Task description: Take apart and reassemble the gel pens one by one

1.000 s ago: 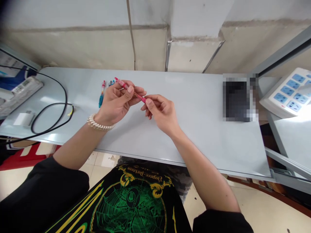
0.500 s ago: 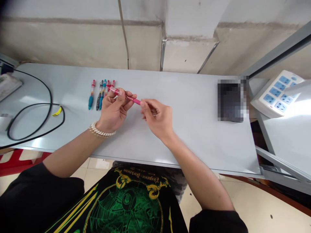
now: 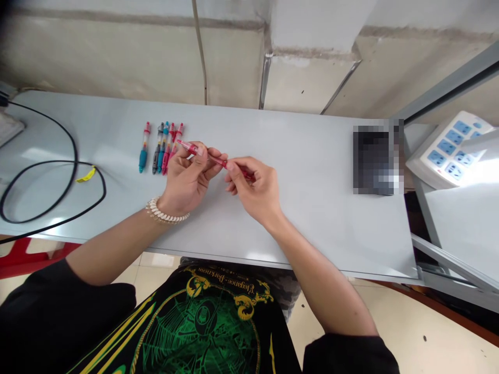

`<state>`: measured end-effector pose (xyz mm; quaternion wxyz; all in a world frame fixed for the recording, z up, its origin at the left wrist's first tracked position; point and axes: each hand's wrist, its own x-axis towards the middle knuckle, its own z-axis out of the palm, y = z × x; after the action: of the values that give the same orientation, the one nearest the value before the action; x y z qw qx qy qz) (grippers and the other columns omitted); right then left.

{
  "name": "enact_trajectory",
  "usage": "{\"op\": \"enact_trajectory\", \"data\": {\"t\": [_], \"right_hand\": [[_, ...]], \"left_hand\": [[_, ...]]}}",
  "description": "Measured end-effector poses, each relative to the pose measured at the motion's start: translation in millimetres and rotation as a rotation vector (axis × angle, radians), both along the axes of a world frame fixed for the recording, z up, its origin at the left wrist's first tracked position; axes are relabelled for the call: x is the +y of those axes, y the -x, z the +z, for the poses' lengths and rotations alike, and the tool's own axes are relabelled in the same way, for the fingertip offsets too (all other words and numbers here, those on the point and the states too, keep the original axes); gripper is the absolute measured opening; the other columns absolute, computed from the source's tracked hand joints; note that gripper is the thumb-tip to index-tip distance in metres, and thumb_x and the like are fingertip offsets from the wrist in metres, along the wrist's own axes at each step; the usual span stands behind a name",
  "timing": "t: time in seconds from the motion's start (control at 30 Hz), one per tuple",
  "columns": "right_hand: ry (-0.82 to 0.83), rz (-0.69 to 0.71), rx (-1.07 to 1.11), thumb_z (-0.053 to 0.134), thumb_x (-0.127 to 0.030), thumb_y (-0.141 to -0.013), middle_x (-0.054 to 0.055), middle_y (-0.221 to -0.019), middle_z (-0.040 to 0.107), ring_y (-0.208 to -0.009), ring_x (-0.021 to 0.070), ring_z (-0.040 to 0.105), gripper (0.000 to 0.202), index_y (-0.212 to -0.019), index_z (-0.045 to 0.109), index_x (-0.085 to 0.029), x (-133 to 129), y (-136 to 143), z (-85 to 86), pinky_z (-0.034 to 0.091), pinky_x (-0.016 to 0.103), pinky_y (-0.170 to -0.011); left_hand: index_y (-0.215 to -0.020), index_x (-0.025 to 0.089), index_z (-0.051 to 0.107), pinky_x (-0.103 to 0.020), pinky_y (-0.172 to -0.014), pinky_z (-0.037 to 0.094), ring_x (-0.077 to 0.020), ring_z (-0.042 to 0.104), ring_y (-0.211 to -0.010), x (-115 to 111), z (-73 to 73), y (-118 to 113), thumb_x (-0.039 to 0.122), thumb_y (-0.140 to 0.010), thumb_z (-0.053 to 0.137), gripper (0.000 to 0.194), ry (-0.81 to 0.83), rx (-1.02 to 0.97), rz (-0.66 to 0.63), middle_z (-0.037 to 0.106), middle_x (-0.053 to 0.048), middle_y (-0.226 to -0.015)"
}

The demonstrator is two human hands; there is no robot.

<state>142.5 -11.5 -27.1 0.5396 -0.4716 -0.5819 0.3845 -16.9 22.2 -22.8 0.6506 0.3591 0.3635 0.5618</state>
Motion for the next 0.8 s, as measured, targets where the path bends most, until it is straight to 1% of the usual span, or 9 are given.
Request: {"op": "enact_trajectory", "data": {"t": [0.1, 0.2, 0.3, 0.37, 0.47, 0.53, 0.6, 0.7, 0.8], "right_hand": [[-0.222, -0.068, -0.138, 0.063, -0.03, -0.101, 0.006, -0.1, 0.075, -0.093, 0.0207, 0.073, 0.024, -0.079, 0.07, -0.025, 1.0, -2.1, -2.4, 0.064, 0.04, -0.08], [-0.403, -0.092, -0.337, 0.058, -0.018, -0.1, 0.008, -0.106, 0.075, -0.097, 0.0218, 0.071, 0.022, -0.081, 0.067, -0.026, 1.9, -5.0, -5.4, 0.061, 0.042, -0.085], [-0.369, -0.091, -0.489, 0.063, -0.025, -0.1, 0.007, -0.098, 0.074, -0.087, 0.0193, 0.068, 0.006, -0.094, 0.064, -0.024, 0.6, -5.2, -9.0, 0.057, 0.035, -0.076], [-0.277, -0.094, -0.578, 0.06, -0.03, -0.104, 0.004, -0.092, 0.073, -0.077, 0.0168, 0.065, 0.009, -0.101, 0.064, -0.023, -1.1, -4.5, -9.9, 0.051, 0.03, -0.067], [-0.222, -0.07, -0.664, 0.046, -0.027, -0.111, 0.005, -0.096, 0.075, -0.076, 0.0153, 0.066, 0.025, -0.12, 0.069, -0.023, -2.6, -5.5, -6.7, 0.047, 0.029, -0.065], [-0.257, -0.058, -0.655, 0.042, -0.026, -0.112, 0.005, -0.095, 0.075, -0.077, 0.0156, 0.067, 0.033, -0.125, 0.073, -0.024, -2.5, -8.4, -1.9, 0.049, 0.029, -0.068], [-0.282, -0.093, -0.587, 0.043, -0.03, -0.113, 0.005, -0.088, 0.074, -0.072, 0.016, 0.064, 0.035, -0.121, 0.077, -0.026, -2.0, -11.7, 3.6, 0.051, 0.031, -0.068], [-0.28, -0.165, -0.431, 0.051, -0.038, -0.111, 0.004, -0.086, 0.073, -0.069, 0.0172, 0.062, 0.03, -0.116, 0.079, -0.03, -1.9, -14.5, 10.0, 0.051, 0.033, -0.065], [-0.301, -0.124, -0.361, 0.054, -0.036, -0.11, 0.003, -0.083, 0.072, -0.067, 0.0163, 0.061, 0.027, -0.115, 0.08, -0.03, -3.0, -13.2, 11.1, 0.051, 0.033, -0.063]], "left_hand": [[-0.089, 0.021, 0.065, -0.027, -0.089, 0.067, -0.0171, 0.081, -0.096, 1.6, -0.5, 0.6, 0.041, -0.086, 0.091, 0.033, 0.027, -0.005, 0.022, 0.08, 0.0, -0.095], [-0.089, 0.021, 0.067, -0.026, -0.092, 0.067, -0.0166, 0.081, -0.097, 2.6, -0.5, 2.1, 0.041, -0.085, 0.092, 0.032, 0.036, -0.014, 0.04, 0.08, 0.0, -0.096], [-0.088, 0.02, 0.068, -0.026, -0.09, 0.068, -0.0169, 0.081, -0.096, -0.2, -0.2, 2.0, 0.042, -0.083, 0.093, 0.034, 0.024, -0.005, 0.022, 0.08, 0.0, -0.096], [-0.088, 0.02, 0.068, -0.027, -0.089, 0.068, -0.0173, 0.081, -0.094, -2.5, -0.9, 1.2, 0.044, -0.084, 0.093, 0.034, 0.026, 0.024, -0.001, 0.08, -0.001, -0.095], [-0.089, 0.02, 0.069, -0.028, -0.09, 0.068, -0.0171, 0.081, -0.094, -1.0, -2.9, 1.8, 0.043, -0.089, 0.088, 0.03, 0.036, 0.054, 0.005, 0.08, -0.002, -0.096], [-0.09, 0.02, 0.069, -0.024, -0.091, 0.068, -0.0158, 0.081, -0.099, 4.8, -2.7, 4.2, 0.037, -0.096, 0.082, 0.022, 0.073, 0.033, 0.06, 0.08, -0.001, -0.099], [-0.089, 0.02, 0.07, -0.017, -0.087, 0.066, -0.0131, 0.081, -0.104, 12.6, 0.6, 7.3, 0.029, -0.105, 0.071, 0.018, 0.156, -0.02, 0.132, 0.08, -0.001, -0.098], [-0.083, 0.019, 0.07, -0.006, -0.078, 0.062, -0.0087, 0.079, -0.109, 20.7, 9.2, 10.2, 0.024, -0.111, 0.06, 0.03, 0.31, -0.117, 0.19, 0.078, 0.001, -0.089], [-0.081, 0.019, 0.069, -0.005, -0.077, 0.062, -0.0087, 0.079, -0.112, 19.6, 13.5, 9.0, 0.023, -0.112, 0.057, 0.034, 0.376, -0.129, 0.159, 0.077, 0.002, -0.087]]}}
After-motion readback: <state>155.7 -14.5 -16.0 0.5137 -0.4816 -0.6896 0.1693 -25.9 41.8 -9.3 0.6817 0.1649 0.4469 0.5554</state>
